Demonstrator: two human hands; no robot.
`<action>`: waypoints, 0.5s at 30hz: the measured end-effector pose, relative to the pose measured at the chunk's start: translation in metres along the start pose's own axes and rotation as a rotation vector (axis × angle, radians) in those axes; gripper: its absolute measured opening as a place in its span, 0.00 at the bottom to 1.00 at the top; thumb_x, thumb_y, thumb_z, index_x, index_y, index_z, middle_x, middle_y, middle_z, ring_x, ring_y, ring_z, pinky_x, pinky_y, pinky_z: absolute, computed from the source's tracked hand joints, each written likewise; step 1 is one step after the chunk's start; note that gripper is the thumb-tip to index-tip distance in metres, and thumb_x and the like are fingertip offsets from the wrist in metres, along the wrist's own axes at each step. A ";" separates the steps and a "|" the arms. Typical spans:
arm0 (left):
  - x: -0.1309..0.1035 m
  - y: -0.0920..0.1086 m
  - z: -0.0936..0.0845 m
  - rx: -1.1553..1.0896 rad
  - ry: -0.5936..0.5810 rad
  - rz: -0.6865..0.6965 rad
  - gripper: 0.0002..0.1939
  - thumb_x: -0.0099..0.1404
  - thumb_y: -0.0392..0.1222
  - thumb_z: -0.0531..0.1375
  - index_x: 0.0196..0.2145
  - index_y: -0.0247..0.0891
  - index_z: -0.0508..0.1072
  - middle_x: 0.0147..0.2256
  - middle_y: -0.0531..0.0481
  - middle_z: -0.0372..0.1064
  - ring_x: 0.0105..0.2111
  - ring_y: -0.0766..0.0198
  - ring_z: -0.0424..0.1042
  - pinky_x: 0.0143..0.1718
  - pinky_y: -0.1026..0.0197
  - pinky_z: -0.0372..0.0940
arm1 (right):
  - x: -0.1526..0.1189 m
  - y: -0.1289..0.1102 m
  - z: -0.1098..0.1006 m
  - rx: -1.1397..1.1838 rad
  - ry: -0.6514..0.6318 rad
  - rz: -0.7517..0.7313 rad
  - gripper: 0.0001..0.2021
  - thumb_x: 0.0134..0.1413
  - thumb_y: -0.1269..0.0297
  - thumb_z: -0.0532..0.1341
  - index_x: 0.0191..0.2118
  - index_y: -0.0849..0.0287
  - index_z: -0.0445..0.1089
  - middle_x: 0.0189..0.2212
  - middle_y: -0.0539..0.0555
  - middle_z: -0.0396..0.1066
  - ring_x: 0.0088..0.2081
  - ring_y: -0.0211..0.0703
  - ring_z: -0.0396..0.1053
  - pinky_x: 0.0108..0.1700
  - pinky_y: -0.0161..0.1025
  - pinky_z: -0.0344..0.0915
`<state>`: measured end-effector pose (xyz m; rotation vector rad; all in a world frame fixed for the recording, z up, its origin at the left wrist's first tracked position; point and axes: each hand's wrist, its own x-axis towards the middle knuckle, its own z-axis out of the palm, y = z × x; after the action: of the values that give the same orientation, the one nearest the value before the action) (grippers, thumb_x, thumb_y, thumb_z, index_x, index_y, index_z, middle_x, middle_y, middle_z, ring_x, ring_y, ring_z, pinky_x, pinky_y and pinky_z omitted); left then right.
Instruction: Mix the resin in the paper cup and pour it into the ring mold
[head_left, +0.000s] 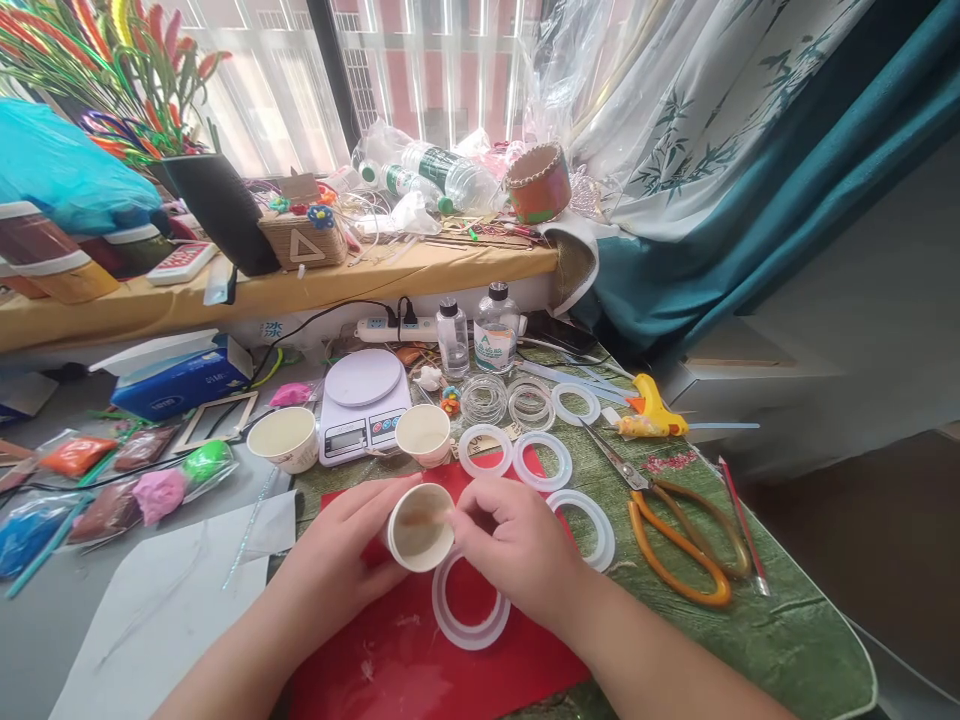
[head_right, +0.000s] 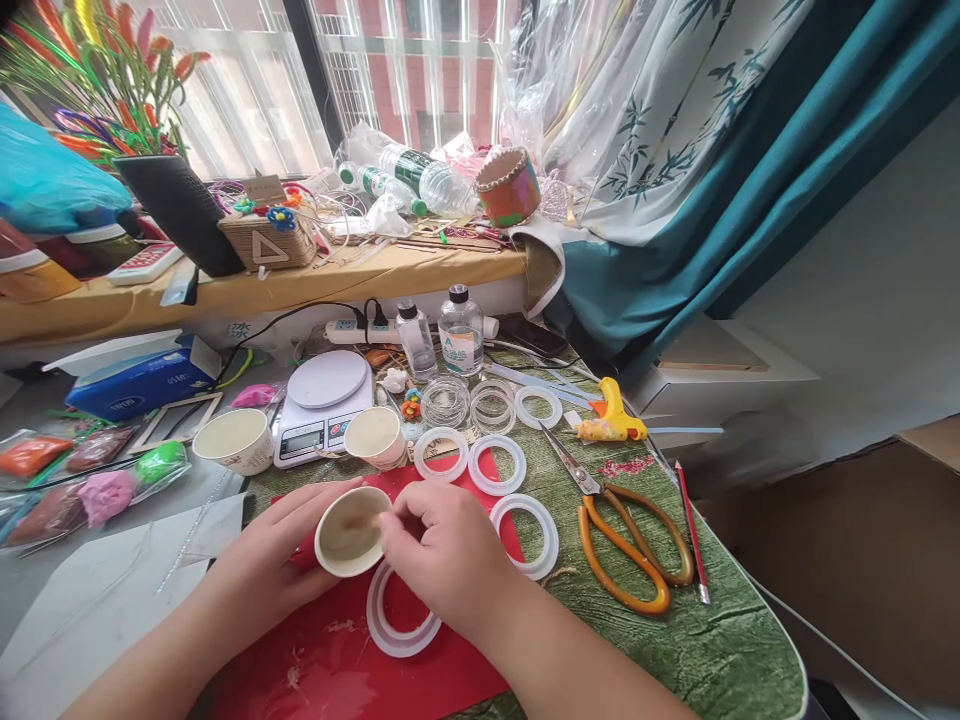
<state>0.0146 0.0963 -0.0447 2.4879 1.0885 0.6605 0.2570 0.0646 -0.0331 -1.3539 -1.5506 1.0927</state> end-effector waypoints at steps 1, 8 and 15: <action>0.000 0.000 0.000 -0.002 -0.002 -0.002 0.28 0.72 0.47 0.66 0.67 0.54 0.68 0.59 0.47 0.78 0.55 0.51 0.79 0.56 0.54 0.75 | 0.000 0.000 0.000 -0.003 -0.004 0.000 0.12 0.60 0.65 0.62 0.25 0.56 0.64 0.23 0.46 0.66 0.27 0.38 0.62 0.30 0.36 0.56; -0.001 0.000 0.000 -0.004 -0.012 -0.013 0.28 0.73 0.48 0.65 0.68 0.55 0.67 0.60 0.46 0.77 0.56 0.51 0.79 0.57 0.53 0.75 | 0.000 0.002 0.002 -0.034 0.018 -0.004 0.12 0.59 0.65 0.62 0.25 0.56 0.64 0.23 0.46 0.66 0.27 0.37 0.62 0.30 0.36 0.56; 0.000 0.001 0.000 -0.015 -0.007 -0.022 0.28 0.73 0.49 0.65 0.67 0.54 0.68 0.60 0.44 0.77 0.56 0.50 0.79 0.56 0.52 0.76 | 0.001 0.001 0.001 -0.057 0.046 -0.025 0.12 0.59 0.65 0.62 0.25 0.55 0.62 0.22 0.46 0.64 0.26 0.38 0.61 0.29 0.36 0.55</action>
<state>0.0151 0.0953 -0.0444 2.4599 1.1027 0.6508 0.2560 0.0656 -0.0346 -1.3849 -1.5720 1.0019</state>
